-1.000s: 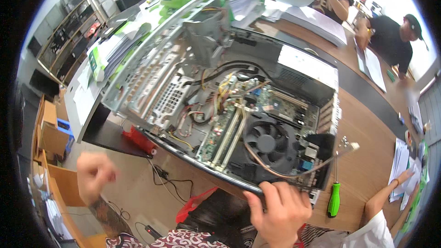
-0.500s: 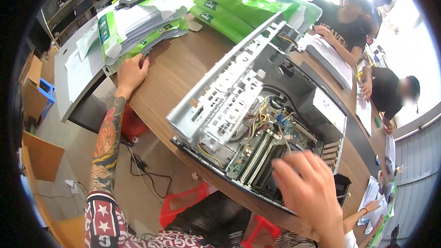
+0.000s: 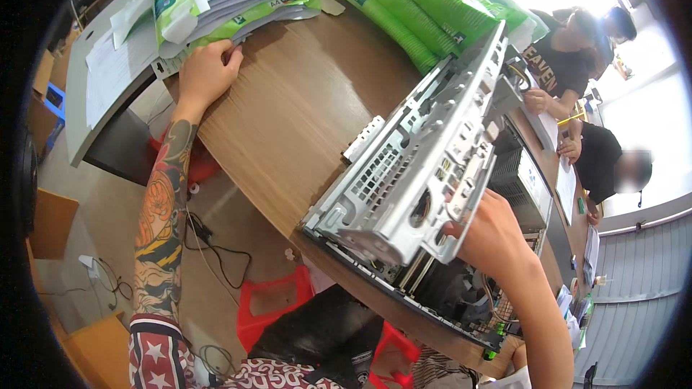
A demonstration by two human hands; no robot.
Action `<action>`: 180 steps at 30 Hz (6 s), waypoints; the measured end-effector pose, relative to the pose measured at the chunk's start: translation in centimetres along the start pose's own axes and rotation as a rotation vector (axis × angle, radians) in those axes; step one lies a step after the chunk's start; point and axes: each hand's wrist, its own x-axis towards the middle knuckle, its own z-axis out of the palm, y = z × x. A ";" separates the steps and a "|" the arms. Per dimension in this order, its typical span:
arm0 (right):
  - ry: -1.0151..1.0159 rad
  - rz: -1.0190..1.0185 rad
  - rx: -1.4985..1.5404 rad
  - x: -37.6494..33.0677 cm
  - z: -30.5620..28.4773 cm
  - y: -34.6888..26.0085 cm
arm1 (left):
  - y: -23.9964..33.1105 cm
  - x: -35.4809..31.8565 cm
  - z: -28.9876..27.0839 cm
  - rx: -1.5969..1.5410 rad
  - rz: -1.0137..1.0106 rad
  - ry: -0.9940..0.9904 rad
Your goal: The person uses a screwdriver to unfasten screws on a computer case, lifts the internal metal bracket, disconnects internal cables by hand, and unscrews the cooling fan assembly.
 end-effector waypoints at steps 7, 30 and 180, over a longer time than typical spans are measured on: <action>0.065 -0.186 -0.125 -0.7 0.9 2.0 | 0.4 0.4 0.1 -0.046 -0.032 -0.037; -0.157 -0.040 -0.117 1.3 0.5 0.6 | -1.0 1.1 0.8 -0.031 -0.074 -0.072; 0.130 -0.309 -0.120 1.7 0.6 3.1 | -2.0 2.1 1.5 -0.062 0.090 -0.024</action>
